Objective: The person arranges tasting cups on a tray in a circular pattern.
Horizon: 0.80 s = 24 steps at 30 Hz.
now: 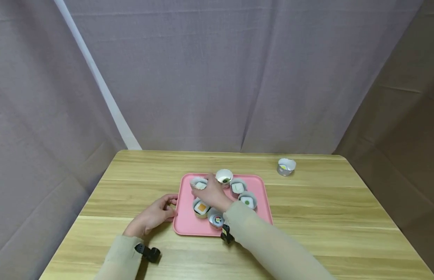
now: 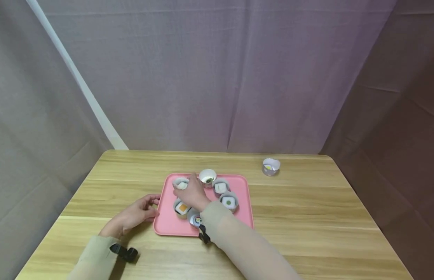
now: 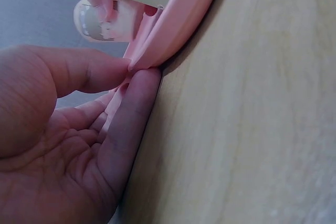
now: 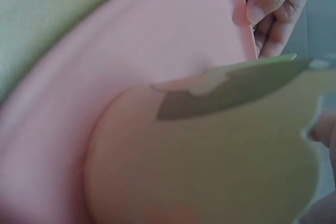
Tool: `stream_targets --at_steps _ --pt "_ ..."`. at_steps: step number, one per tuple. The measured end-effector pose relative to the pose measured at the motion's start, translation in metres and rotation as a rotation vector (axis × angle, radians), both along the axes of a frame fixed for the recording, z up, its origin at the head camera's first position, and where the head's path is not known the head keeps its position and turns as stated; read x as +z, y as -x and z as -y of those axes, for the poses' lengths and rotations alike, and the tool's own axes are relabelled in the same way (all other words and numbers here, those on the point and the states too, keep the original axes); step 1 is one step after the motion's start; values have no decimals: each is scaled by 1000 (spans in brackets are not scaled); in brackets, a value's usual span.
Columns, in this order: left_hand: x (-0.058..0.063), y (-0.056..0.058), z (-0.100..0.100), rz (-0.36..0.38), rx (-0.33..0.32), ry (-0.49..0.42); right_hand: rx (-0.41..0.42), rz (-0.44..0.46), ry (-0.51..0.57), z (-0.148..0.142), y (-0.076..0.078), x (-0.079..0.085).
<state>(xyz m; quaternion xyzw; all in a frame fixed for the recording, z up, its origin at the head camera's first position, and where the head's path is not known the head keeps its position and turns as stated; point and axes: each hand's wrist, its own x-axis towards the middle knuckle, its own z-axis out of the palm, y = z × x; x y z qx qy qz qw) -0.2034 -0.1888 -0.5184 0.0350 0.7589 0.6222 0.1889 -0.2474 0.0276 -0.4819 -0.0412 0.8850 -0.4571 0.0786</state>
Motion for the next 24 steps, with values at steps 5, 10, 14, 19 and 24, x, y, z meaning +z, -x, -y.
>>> stream_targets --at_steps 5,10,14,19,24 --pt "1 0 0 0 -1 4 13 -12 -8 0 -4 0" --pt "1 -1 1 -6 -13 -2 68 -16 -25 -3 -6 2" --pt "1 0 0 -9 -12 -1 98 -23 -28 -6 -7 2" --pt "-1 0 0 -2 2 4 114 -4 -21 -8 -8 3" --pt "-2 0 0 -8 1 3 123 -7 -8 -14 -12 6"
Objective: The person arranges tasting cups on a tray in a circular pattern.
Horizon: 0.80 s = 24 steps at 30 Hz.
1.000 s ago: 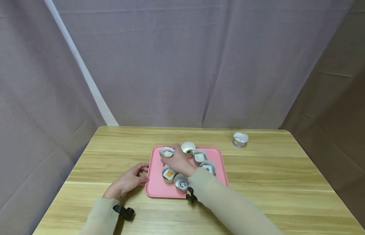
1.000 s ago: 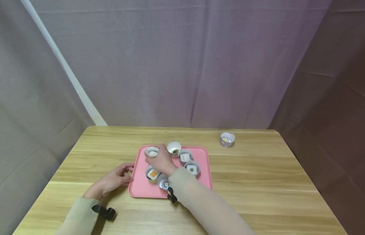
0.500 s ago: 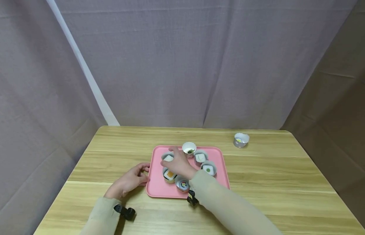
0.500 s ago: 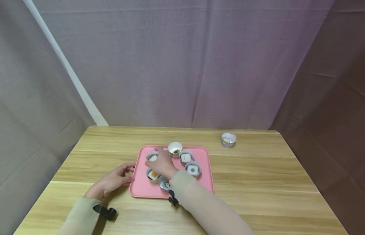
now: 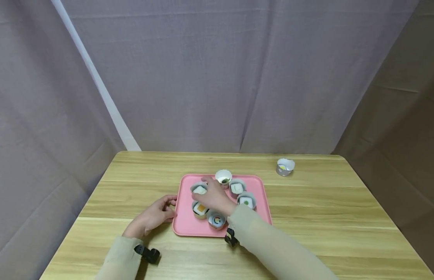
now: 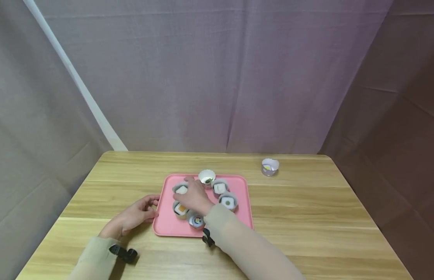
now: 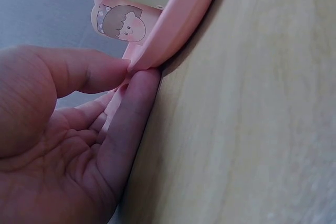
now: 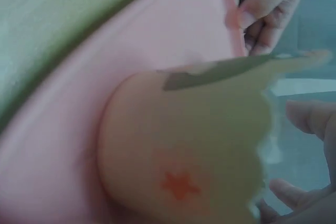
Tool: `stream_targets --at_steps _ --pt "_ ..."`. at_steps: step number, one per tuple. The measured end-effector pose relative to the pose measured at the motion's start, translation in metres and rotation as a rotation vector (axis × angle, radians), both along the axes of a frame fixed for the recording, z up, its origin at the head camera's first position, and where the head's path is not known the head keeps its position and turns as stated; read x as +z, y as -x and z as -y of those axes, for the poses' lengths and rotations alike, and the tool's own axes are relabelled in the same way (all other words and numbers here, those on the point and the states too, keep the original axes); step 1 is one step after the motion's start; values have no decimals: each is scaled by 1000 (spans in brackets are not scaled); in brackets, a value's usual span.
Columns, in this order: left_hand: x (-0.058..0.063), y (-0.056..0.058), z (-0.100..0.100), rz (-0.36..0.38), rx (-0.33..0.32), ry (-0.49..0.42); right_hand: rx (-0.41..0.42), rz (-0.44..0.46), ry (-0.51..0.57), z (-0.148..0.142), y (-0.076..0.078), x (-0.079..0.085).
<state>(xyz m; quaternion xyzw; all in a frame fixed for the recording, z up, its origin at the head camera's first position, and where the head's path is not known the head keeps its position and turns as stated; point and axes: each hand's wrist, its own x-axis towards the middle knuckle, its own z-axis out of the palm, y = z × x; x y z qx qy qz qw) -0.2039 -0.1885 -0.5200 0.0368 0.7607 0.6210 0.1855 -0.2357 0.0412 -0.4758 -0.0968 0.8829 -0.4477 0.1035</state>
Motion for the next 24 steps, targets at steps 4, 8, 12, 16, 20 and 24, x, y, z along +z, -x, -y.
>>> stream_targets --at_steps 4,8,12,16,20,24 --pt "-1 -1 1 -4 -6 -7 18 -27 21 -11 -4 11" --pt "1 -1 1 -6 -14 -12 -10 -58 69 -31 -8 22" --pt "4 -2 2 -3 -12 -16 -73 -82 151 -57 -10 28" --pt "5 -4 3 1 -12 -8 -116 -131 203 -84 -10 32" --pt "5 -4 4 2 -8 -9 -145 -163 192 -113 -10 33" --pt "5 -4 5 6 -6 -5 -199 -159 176 -138 -10 29"
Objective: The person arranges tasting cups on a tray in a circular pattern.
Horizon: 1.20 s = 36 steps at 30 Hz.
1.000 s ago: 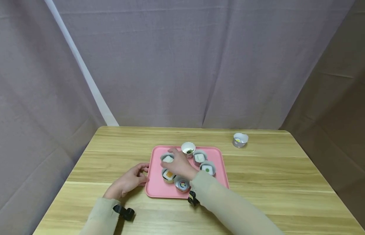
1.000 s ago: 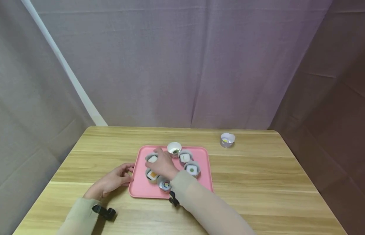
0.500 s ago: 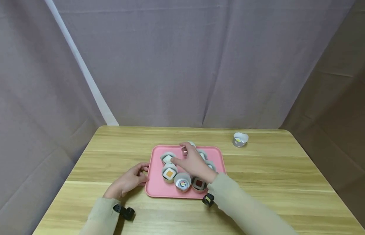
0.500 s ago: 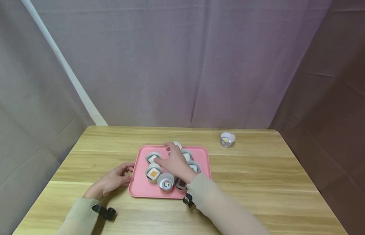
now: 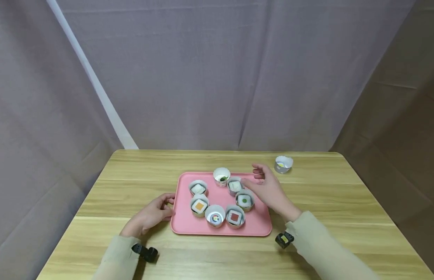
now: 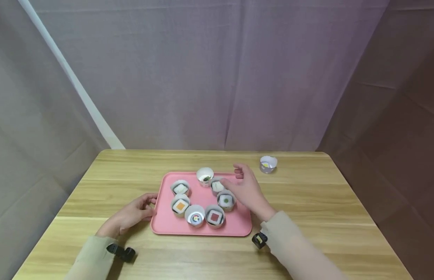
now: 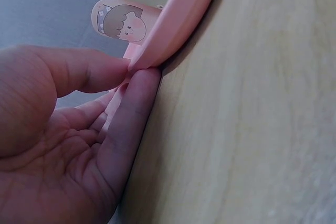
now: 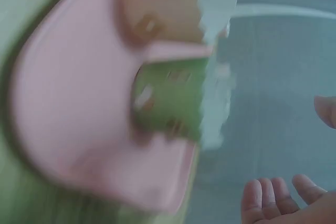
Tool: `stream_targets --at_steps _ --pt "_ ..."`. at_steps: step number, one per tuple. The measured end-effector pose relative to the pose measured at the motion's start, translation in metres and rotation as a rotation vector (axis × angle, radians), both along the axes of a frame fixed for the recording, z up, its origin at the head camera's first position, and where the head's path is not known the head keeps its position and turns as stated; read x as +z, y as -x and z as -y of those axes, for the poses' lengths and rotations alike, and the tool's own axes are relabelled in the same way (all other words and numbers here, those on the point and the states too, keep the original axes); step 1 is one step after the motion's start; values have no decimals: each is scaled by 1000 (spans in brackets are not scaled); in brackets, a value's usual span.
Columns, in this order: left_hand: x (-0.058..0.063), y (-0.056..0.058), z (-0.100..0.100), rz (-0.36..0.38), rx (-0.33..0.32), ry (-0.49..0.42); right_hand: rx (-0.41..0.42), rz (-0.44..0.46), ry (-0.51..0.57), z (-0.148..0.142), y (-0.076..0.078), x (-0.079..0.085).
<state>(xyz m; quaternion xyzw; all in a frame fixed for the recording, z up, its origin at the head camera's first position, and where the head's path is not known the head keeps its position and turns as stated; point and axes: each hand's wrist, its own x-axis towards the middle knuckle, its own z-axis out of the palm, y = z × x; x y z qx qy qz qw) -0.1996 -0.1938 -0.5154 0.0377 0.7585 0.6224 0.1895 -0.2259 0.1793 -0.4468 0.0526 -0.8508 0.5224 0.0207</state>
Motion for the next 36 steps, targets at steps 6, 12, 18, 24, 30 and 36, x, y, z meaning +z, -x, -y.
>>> stream_targets --at_steps 6,12,18,24,30,36 --pt "1 0 2 4 0 4 -111 7 -25 -34 6 -12" --pt "1 0 4 0 2 -1 -260 57 87 -56 16 -24" --pt "1 -2 6 0 2 -6 -359 212 179 -76 33 -42" --pt "1 -2 6 5 -4 -9 -363 283 126 -92 48 -54" --pt "1 -4 6 8 -11 -8 -315 331 50 -103 63 -55" --pt "0 -5 4 6 -19 -8 -329 347 9 -110 73 -56"
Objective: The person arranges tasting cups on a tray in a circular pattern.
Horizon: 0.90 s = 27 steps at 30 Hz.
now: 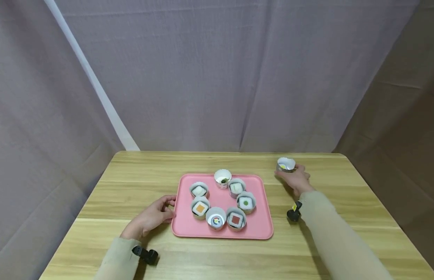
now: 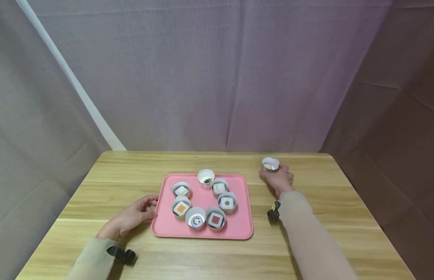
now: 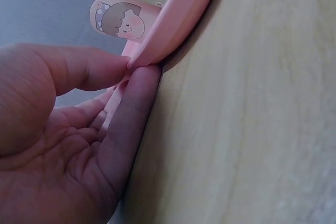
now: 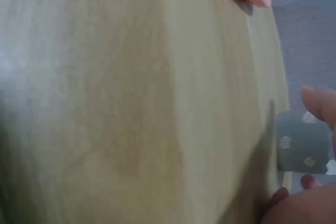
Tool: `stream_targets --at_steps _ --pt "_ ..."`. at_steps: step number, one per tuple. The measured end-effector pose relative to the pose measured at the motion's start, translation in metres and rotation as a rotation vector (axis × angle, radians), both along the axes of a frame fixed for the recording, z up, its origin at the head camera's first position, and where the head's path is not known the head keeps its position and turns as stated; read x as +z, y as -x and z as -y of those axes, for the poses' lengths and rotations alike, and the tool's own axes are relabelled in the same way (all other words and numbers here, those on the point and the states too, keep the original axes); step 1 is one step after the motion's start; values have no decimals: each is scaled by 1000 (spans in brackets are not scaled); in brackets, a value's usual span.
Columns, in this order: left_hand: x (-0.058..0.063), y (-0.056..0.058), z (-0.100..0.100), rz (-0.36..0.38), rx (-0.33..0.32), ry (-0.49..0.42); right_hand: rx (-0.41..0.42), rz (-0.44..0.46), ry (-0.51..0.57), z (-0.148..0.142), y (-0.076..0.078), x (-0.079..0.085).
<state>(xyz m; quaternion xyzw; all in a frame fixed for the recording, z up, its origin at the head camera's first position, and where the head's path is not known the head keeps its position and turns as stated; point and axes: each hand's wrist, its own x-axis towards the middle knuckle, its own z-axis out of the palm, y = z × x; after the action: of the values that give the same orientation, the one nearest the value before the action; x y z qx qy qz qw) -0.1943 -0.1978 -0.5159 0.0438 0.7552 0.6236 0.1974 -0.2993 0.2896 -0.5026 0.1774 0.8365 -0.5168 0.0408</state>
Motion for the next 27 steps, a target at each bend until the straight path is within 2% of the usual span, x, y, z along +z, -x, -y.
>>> stream_targets --at_steps 4,9,12,19,24,27 --pt "0 0 -2 -2 -11 -13 -19 -24 27 -6 1 -1" --pt "-2 1 -1 -11 -7 0 57 -65 132 -8 4 0" --pt "-3 2 0 -12 6 13 63 -62 165 -4 5 0" --pt "-2 1 0 -18 -2 7 43 -48 133 -3 5 -3" --pt "-2 0 0 -10 0 -7 26 -52 62 0 2 -4" --pt "-2 -2 0 -3 12 1 39 -51 47 2 0 -4"
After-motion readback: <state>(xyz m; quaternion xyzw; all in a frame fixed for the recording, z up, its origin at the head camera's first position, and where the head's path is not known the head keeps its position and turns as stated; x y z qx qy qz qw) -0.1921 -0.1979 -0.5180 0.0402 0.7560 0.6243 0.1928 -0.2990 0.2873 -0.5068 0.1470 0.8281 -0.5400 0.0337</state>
